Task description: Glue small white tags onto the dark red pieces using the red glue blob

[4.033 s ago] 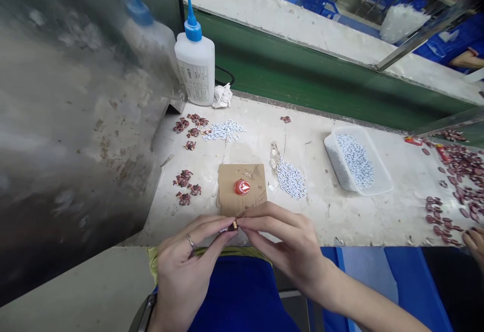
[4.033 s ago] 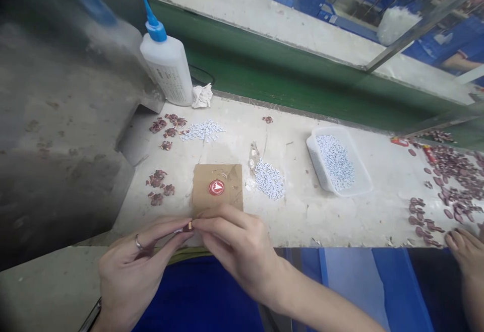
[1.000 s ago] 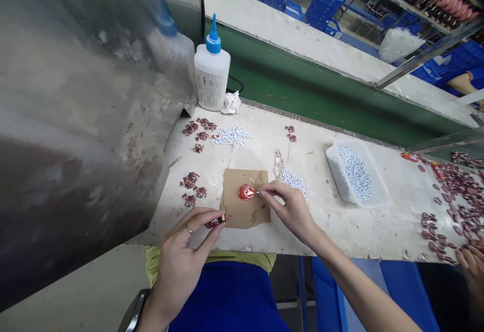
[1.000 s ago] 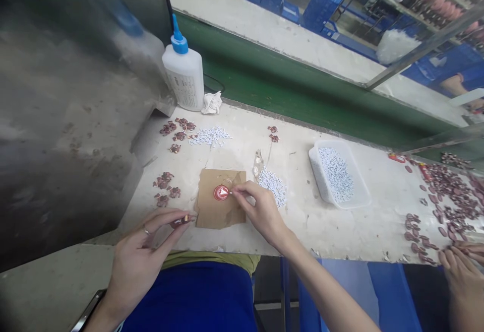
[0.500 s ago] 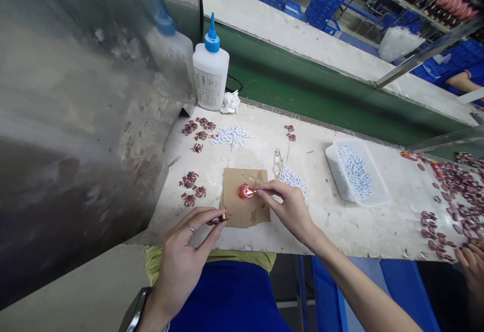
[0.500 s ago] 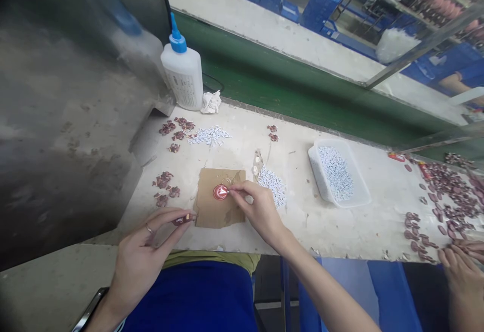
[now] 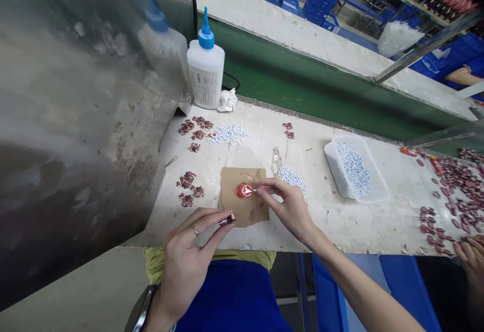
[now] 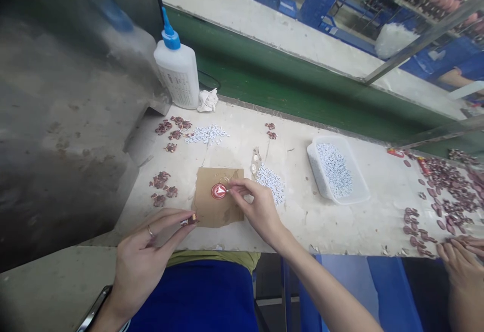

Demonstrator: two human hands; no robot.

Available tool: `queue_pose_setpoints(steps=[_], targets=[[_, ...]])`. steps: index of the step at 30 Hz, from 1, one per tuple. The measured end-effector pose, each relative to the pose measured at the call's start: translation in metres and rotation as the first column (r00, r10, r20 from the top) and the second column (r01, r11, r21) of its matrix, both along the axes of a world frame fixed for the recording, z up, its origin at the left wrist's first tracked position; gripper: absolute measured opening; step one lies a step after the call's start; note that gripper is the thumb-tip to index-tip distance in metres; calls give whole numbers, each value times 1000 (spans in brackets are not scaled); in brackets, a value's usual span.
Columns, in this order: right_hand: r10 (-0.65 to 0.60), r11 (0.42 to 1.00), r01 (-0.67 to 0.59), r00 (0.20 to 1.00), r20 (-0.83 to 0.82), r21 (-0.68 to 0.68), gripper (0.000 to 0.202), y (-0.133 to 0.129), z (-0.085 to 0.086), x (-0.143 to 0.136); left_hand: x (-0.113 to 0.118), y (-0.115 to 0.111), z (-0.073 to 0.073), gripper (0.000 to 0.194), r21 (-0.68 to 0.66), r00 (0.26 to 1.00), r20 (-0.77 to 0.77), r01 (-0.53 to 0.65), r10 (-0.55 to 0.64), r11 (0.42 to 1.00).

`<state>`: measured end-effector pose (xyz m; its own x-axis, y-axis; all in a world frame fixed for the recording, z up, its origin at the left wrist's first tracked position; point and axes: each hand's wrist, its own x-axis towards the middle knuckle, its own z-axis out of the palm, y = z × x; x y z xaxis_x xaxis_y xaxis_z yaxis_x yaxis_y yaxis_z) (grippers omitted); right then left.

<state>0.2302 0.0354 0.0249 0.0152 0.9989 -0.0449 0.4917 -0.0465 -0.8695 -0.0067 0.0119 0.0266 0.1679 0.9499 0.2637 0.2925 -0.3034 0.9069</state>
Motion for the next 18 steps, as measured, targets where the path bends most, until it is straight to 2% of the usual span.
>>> queue_pose_setpoints(steps=[9, 18], targets=[[29, 1000, -29, 1000, 11, -3, 18, 4, -2, -1, 2, -1, 2, 25, -26, 1000, -8, 15, -15, 1000], [6, 1000, -6, 1000, -9, 7, 20, 3, 0, -1, 3, 0, 2, 24, -16, 1000, -11, 15, -15, 1000]])
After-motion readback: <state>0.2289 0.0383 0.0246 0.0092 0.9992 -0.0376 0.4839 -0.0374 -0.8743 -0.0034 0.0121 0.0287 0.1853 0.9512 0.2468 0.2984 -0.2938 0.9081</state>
